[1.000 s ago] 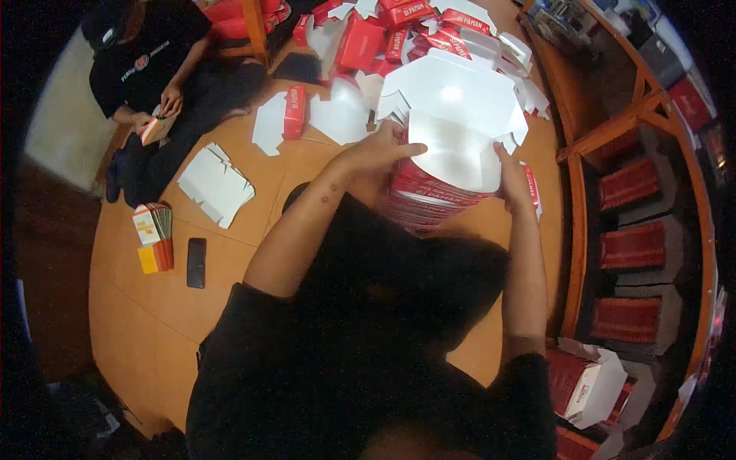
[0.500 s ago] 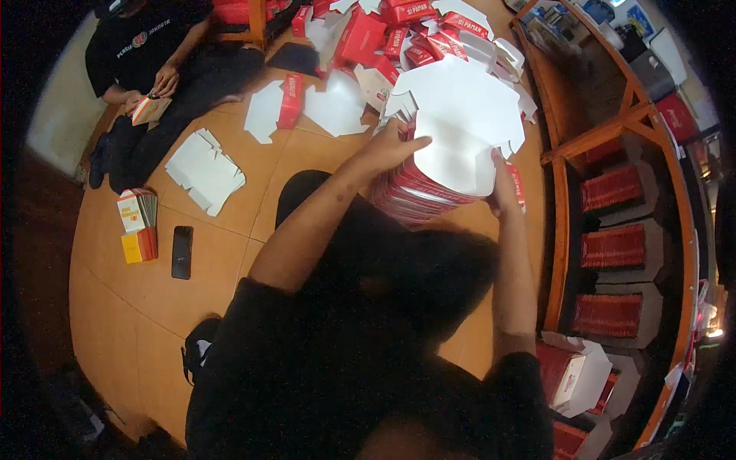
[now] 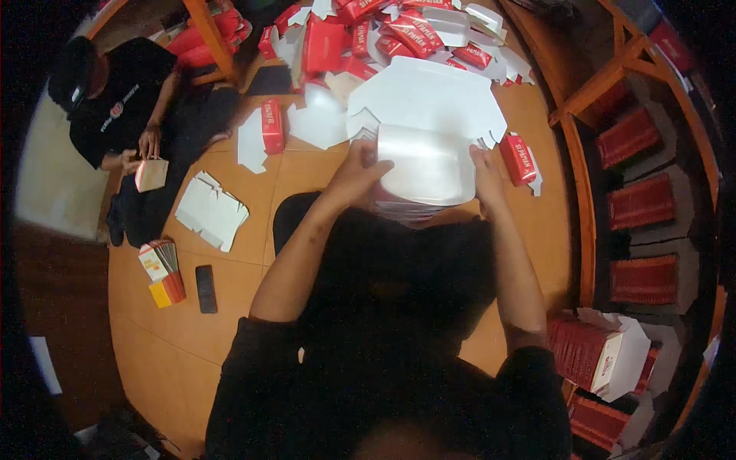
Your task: The person sits on the floor and assembles small red and white cardboard boxes. They fold the white cardboard inserts and place them inside the red outer sleeves, then stack the completed boxes. Another person is visible in the background performing a similar task.
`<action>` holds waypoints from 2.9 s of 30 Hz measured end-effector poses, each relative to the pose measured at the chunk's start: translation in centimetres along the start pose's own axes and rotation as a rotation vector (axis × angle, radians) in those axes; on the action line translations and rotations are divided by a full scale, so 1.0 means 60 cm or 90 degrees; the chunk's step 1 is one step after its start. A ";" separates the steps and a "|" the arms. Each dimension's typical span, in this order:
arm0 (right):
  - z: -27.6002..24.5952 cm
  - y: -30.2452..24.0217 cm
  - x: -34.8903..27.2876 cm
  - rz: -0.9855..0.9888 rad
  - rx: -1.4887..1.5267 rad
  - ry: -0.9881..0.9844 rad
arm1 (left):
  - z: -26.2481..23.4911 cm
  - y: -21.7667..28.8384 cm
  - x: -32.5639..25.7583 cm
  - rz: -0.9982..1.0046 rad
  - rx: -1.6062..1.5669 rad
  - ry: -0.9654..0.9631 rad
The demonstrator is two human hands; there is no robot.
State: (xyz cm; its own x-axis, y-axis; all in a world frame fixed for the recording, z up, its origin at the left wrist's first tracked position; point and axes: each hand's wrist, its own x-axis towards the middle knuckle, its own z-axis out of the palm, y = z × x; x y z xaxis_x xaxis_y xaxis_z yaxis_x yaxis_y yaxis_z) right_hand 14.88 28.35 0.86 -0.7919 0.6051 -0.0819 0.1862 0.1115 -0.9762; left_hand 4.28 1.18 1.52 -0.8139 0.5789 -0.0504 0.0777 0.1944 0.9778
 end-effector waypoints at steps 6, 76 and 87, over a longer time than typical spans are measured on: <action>0.012 0.010 0.004 -0.056 -0.070 0.008 | -0.007 -0.012 -0.003 -0.092 -0.092 0.004; -0.240 0.200 -0.029 -0.115 -0.155 0.270 | -0.027 -0.014 0.033 -0.172 -0.134 0.092; 0.007 -0.031 -0.016 -0.286 -0.078 0.010 | -0.020 0.059 0.090 -0.175 0.265 0.022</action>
State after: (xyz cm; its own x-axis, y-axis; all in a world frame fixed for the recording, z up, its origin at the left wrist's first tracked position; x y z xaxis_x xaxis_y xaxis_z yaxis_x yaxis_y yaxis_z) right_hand 15.08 27.22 2.67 -0.8010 0.4872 0.3479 -0.1056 0.4571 -0.8831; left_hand -0.51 4.05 4.92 -0.8542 0.4372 -0.2814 0.0753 0.6396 0.7650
